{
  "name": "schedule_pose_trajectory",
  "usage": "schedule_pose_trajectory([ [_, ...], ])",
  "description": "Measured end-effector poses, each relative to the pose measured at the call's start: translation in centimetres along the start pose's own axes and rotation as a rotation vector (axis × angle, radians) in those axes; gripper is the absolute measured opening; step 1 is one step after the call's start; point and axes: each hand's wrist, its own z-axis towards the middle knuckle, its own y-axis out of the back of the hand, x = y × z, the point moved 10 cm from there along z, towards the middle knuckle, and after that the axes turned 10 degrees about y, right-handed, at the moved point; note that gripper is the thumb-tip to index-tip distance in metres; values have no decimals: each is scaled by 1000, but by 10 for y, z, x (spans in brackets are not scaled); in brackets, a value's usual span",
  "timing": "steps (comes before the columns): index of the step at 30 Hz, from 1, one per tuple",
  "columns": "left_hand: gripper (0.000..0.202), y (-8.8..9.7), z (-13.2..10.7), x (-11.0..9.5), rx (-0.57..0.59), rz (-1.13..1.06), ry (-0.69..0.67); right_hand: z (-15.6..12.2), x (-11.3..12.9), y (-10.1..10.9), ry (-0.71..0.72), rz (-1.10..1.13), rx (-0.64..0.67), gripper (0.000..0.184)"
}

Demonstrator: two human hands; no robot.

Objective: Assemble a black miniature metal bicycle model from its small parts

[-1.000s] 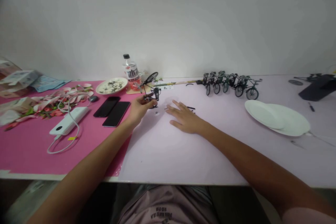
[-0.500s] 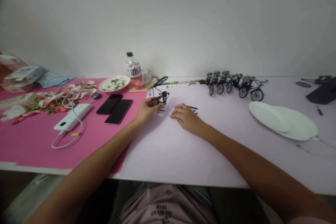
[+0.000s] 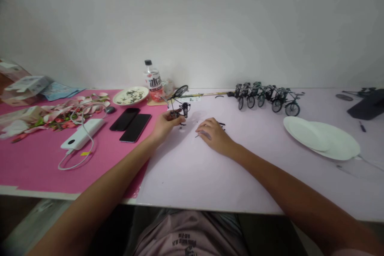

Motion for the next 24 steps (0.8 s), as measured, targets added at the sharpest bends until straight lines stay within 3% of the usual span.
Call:
schedule_pose_trajectory([
  [3, 39, 13, 6, -7, -55, -12, -35, -1, -3, 4, -33, -39, -24, 22],
  [7, 42, 27, 14, -12, -98, -15, -56, 5, -1, 0, -56, -90, 40, 27],
  [14, 38, 51, 23, -19, -152, -40, -125, 46, 7, -33, -13, -97, 225, 38],
  [19, 41, 62, 29, -19, -158, -75, -125, 74, -1, -61, 25, -108, 333, 27],
  [24, 37, 66, 30, -20, -186, -55, -136, 84, -15, -67, -12, -76, 369, 16],
])
